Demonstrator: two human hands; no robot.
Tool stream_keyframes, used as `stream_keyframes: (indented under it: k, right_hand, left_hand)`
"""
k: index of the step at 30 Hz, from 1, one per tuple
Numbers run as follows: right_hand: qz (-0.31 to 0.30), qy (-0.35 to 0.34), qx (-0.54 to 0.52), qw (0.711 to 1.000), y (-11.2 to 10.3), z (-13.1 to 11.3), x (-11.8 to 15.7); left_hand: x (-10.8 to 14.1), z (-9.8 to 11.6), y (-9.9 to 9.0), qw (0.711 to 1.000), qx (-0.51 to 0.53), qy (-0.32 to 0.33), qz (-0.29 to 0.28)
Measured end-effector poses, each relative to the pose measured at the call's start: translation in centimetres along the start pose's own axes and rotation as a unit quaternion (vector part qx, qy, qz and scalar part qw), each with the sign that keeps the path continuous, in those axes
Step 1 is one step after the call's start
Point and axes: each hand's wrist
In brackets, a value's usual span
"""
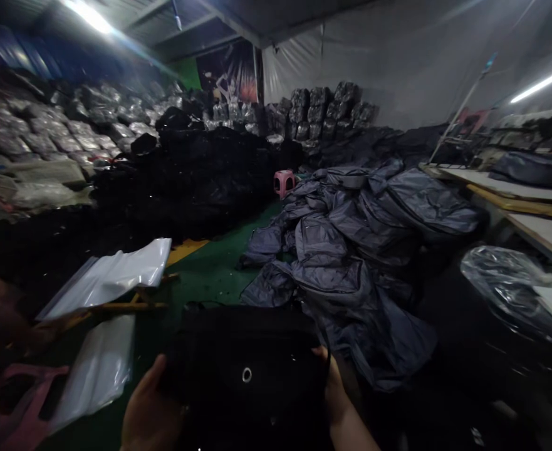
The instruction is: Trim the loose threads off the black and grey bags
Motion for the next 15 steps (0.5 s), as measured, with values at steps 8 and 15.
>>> stream_keyframes:
  k: [8, 15]
  right_hand:
    - [-0.024, -0.006, 0.033, 0.999, 3.4, 0.0, 0.6]
    - [-0.058, -0.057, 0.119, 0.990, 5.8, 0.3, 1.4]
  left_hand:
    - [-3.0, 5.0, -4.5, 0.988, -0.006, 0.050, 0.144]
    - [-4.5, 6.5, -8.1, 0.986, -0.003, 0.066, 0.155]
Point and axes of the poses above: each hand's wrist, its own x-axis away from the middle knuckle, its own y-axis out of the palm, z = x × y, and after that the axes turned 12 degrees about -y, right-handed
